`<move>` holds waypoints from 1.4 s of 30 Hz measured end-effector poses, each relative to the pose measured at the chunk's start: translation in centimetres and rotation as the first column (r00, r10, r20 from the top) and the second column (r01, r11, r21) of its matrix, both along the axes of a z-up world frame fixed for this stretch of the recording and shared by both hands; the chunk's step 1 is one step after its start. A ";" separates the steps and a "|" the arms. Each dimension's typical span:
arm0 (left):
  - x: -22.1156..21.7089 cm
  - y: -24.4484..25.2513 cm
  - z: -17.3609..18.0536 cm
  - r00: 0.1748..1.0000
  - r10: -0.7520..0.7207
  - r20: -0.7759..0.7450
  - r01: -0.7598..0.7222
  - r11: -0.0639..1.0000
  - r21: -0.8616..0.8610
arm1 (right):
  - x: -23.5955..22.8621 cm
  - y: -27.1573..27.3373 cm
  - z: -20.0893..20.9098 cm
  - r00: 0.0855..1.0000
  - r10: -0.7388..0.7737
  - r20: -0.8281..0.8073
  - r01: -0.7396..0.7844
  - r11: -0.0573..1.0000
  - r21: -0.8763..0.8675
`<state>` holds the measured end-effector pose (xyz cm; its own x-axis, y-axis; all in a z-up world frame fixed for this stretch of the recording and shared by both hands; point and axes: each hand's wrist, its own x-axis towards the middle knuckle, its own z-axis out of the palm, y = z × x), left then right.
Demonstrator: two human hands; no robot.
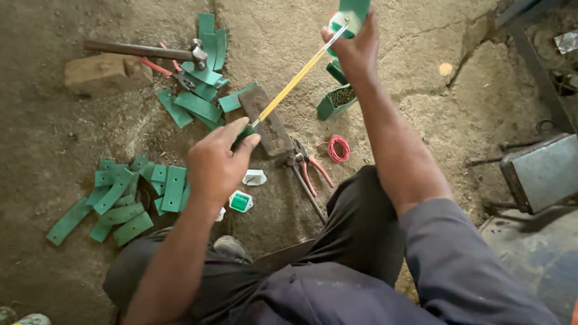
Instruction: The person sits on the floor and assembles small green plastic brackets with white electrical boxes. They use a hammer to secure nails, a screwdriver to tighten screws, and pliers to trim wires. The person handles multiple components one at a time, placing finished units aside.
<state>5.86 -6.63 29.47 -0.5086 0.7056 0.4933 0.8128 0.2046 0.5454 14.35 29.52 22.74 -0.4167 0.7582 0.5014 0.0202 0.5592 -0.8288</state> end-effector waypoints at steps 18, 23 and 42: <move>1.3 1.0 1.1 0.921 0.026 0.388 0.038 0.987 -0.157 | 0.7 0.1 0.5 0.996 0.016 -0.093 -0.015 1.000 0.020; -1.0 1.6 0.5 0.196 -0.105 0.975 0.233 0.971 0.057 | 1.3 0.5 0.7 0.999 -0.015 -0.033 0.019 0.991 0.130; -1.7 2.8 -2.8 0.260 -0.007 0.966 0.241 0.969 -0.058 | 1.8 -0.6 2.0 0.963 -0.232 0.137 0.214 0.968 0.134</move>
